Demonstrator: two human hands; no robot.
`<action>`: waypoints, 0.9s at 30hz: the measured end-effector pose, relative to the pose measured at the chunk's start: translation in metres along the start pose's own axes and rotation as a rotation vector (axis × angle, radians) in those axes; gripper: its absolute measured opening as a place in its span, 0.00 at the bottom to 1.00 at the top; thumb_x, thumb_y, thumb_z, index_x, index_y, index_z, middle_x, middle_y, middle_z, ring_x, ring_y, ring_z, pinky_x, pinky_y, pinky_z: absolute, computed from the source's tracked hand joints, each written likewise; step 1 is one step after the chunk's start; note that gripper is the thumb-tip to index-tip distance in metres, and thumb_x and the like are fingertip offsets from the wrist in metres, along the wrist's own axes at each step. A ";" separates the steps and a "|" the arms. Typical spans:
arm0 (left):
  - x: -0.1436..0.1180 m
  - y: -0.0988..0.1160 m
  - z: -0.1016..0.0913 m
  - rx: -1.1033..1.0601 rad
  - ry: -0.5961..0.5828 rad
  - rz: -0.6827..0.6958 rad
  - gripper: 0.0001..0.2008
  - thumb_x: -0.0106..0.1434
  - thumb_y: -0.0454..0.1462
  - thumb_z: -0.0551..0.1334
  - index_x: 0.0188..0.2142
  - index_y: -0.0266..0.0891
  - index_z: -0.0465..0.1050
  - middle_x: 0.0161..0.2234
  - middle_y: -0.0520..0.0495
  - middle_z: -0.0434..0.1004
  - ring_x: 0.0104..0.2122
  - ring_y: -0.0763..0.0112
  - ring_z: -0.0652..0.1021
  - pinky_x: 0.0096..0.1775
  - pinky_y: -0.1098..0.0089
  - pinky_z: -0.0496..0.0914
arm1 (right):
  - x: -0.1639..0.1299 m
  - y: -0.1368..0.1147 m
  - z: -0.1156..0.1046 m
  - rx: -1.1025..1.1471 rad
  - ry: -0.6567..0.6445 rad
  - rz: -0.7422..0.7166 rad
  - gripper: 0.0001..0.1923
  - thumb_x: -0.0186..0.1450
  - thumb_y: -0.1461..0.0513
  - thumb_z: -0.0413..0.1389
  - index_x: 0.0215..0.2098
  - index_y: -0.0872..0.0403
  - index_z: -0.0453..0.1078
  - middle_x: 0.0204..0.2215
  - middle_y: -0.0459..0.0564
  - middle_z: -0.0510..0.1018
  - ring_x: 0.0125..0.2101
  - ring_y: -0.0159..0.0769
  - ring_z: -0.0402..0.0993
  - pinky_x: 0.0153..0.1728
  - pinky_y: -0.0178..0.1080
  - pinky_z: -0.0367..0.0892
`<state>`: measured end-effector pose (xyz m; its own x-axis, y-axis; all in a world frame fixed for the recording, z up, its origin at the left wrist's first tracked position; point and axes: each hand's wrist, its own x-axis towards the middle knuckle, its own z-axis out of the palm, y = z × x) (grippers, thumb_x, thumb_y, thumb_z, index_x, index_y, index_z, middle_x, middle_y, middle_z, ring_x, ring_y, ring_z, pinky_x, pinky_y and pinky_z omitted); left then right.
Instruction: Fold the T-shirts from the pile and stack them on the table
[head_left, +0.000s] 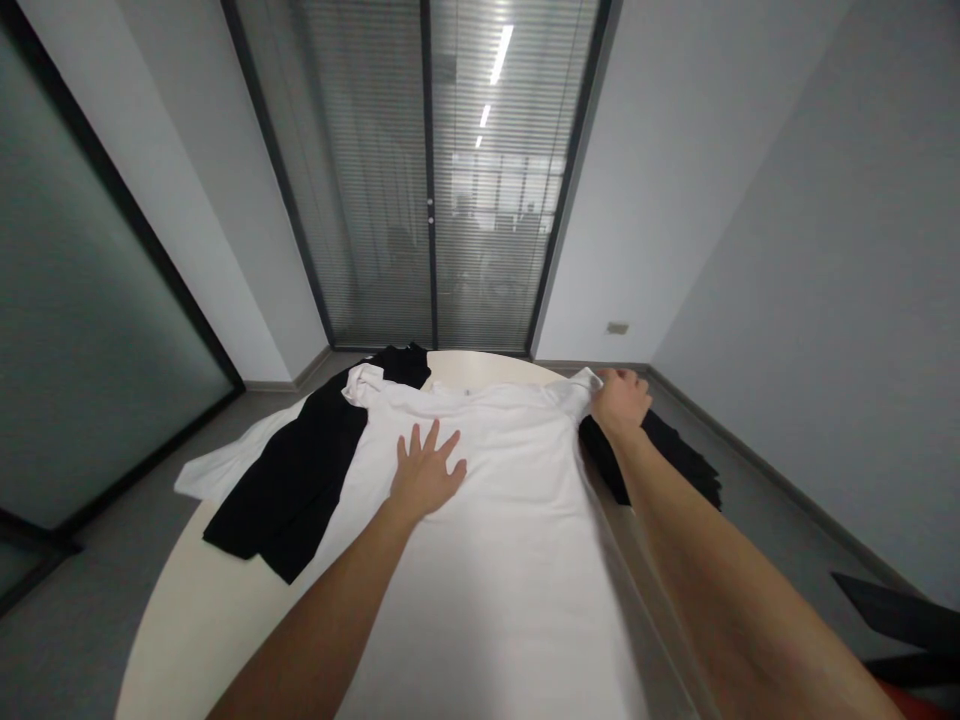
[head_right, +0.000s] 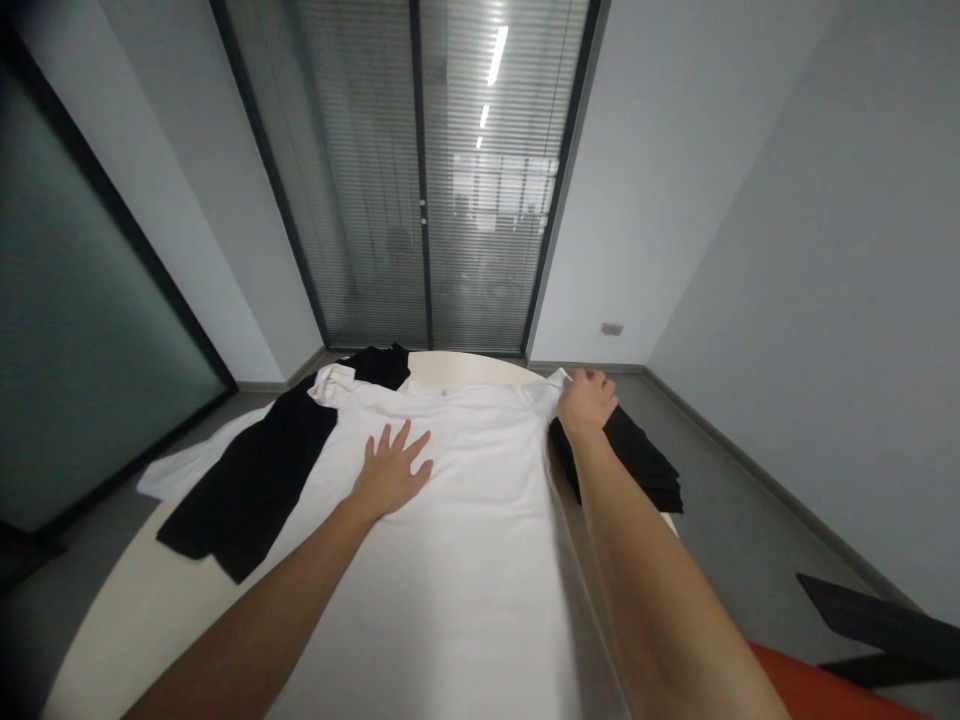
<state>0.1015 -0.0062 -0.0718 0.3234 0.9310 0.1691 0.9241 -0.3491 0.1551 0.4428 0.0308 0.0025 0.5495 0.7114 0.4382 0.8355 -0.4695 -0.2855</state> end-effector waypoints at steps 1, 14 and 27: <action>0.000 0.000 0.000 0.000 0.000 0.003 0.30 0.69 0.52 0.53 0.69 0.53 0.57 0.72 0.46 0.49 0.69 0.37 0.50 0.64 0.37 0.47 | -0.002 -0.006 0.000 -0.033 0.012 -0.111 0.20 0.68 0.65 0.49 0.55 0.51 0.74 0.57 0.62 0.71 0.57 0.55 0.64 0.53 0.53 0.64; 0.000 0.004 -0.001 -0.004 0.054 0.021 0.28 0.68 0.48 0.54 0.67 0.51 0.61 0.70 0.53 0.55 0.68 0.37 0.54 0.64 0.37 0.49 | -0.031 -0.130 0.048 -0.033 -0.419 -0.545 0.16 0.70 0.65 0.49 0.46 0.55 0.78 0.44 0.60 0.81 0.50 0.47 0.73 0.50 0.42 0.64; 0.007 0.000 0.004 -0.054 0.130 -0.101 0.24 0.68 0.40 0.54 0.62 0.40 0.66 0.69 0.44 0.58 0.68 0.50 0.59 0.66 0.47 0.53 | -0.053 -0.227 0.096 0.221 -0.597 -0.435 0.17 0.67 0.51 0.55 0.48 0.51 0.77 0.45 0.55 0.82 0.46 0.43 0.77 0.44 0.38 0.68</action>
<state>0.1047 0.0002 -0.0741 0.1973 0.9412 0.2742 0.9370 -0.2633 0.2295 0.2243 0.1497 -0.0381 0.0267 0.9991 0.0336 0.9234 -0.0118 -0.3837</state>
